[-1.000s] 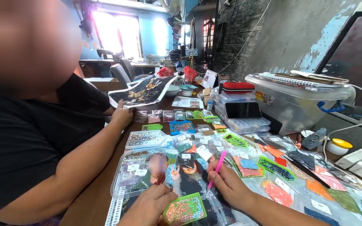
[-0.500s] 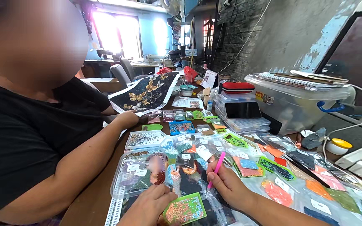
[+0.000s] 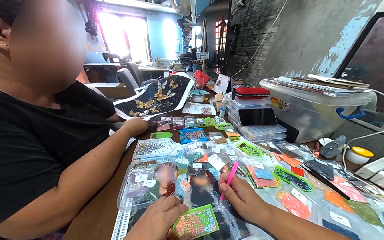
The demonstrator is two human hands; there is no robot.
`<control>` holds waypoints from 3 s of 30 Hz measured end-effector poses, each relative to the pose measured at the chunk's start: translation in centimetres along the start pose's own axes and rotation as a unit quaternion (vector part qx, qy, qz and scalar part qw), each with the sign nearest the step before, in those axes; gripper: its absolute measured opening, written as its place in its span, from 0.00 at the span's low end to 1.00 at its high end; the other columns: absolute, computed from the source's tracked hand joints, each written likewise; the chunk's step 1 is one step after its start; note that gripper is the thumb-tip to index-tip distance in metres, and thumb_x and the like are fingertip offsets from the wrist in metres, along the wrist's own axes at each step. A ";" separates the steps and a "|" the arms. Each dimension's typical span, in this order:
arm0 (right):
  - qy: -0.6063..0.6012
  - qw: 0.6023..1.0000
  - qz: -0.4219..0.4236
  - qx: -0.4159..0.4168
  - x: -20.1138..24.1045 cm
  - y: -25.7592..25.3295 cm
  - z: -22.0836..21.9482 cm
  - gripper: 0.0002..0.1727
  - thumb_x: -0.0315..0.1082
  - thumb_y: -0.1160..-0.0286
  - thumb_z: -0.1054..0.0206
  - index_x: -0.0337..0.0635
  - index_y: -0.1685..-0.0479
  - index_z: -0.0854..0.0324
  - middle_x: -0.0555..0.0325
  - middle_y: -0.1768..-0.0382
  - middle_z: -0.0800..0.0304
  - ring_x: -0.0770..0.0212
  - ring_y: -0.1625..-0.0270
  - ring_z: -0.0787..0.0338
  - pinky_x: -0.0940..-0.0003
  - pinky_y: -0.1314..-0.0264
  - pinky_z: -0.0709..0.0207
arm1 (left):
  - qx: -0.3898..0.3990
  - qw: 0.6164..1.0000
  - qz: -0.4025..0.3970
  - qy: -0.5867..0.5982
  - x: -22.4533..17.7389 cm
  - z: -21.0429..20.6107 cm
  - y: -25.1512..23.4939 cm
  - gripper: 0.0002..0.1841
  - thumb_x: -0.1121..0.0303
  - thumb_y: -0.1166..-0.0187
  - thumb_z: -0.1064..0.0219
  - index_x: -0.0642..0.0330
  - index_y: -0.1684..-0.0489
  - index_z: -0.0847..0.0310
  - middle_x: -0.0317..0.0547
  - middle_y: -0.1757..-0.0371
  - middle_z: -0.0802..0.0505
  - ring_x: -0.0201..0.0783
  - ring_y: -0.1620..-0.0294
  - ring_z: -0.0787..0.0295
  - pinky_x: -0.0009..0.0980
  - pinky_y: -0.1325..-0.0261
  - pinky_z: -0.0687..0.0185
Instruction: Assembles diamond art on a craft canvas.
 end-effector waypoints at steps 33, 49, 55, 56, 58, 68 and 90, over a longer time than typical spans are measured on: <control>-0.013 0.999 0.022 -0.028 -0.3 0.0 0.1 0.22 0.50 0.05 0.54 0.40 0.53 0.26 0.60 0.73 0.22 0.76 0.72 0.20 0.80 0.66 0.22 | 0.006 1.000 0.016 0.005 0.1 0.0 0.0 0.25 0.54 0.26 0.25 0.67 0.39 0.11 0.64 0.44 0.09 0.62 0.41 0.12 0.58 0.37 0.19; -0.021 0.999 0.034 -0.034 -0.4 0.1 0.1 0.23 0.51 0.05 0.54 0.40 0.53 0.26 0.61 0.73 0.22 0.77 0.72 0.20 0.81 0.66 0.22 | 0.005 0.999 0.037 0.007 0.0 0.0 -0.1 0.24 0.57 0.27 0.24 0.66 0.40 0.11 0.63 0.43 0.09 0.63 0.40 0.13 0.59 0.35 0.20; -0.024 0.999 0.032 -0.032 -0.5 0.1 0.1 0.22 0.51 0.05 0.55 0.41 0.53 0.26 0.62 0.73 0.22 0.77 0.72 0.20 0.81 0.66 0.23 | 0.007 0.999 0.034 0.000 0.0 -0.1 -0.1 0.25 0.55 0.26 0.24 0.66 0.39 0.11 0.63 0.43 0.09 0.63 0.40 0.13 0.58 0.35 0.20; -0.026 0.999 0.032 -0.032 -0.4 0.1 0.1 0.22 0.50 0.05 0.55 0.41 0.53 0.26 0.62 0.73 0.22 0.77 0.72 0.20 0.81 0.67 0.23 | 0.007 0.999 0.033 -0.001 0.0 -0.1 -0.1 0.25 0.55 0.26 0.24 0.66 0.39 0.11 0.63 0.43 0.09 0.63 0.40 0.13 0.58 0.35 0.20; -0.026 0.999 0.032 -0.033 -0.4 0.1 0.1 0.22 0.50 0.05 0.55 0.41 0.53 0.26 0.62 0.73 0.22 0.77 0.73 0.20 0.81 0.67 0.23 | 0.010 0.999 0.035 0.001 0.0 -0.1 -0.1 0.25 0.55 0.26 0.25 0.67 0.39 0.11 0.63 0.43 0.09 0.63 0.39 0.13 0.58 0.35 0.20; -0.019 0.998 0.040 -0.034 -0.3 0.1 0.1 0.22 0.51 0.05 0.55 0.40 0.53 0.26 0.61 0.73 0.21 0.77 0.72 0.19 0.81 0.65 0.22 | 0.009 1.000 0.026 0.001 0.0 -0.2 0.0 0.25 0.55 0.26 0.25 0.67 0.38 0.12 0.64 0.43 0.09 0.63 0.39 0.13 0.59 0.35 0.20; -0.031 0.998 0.043 -0.034 -0.4 0.1 0.2 0.22 0.50 0.05 0.54 0.41 0.53 0.26 0.61 0.73 0.21 0.77 0.72 0.20 0.81 0.66 0.23 | 0.008 0.999 0.035 0.004 0.0 -0.1 -0.1 0.25 0.55 0.25 0.25 0.67 0.39 0.11 0.63 0.42 0.09 0.62 0.39 0.13 0.58 0.34 0.20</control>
Point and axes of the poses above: each hand's wrist, its own y-axis away from the middle knuckle, its own z-axis out of the back of the hand, x = y × z, the point moved 8 cm from there along -y, towards the middle knuckle
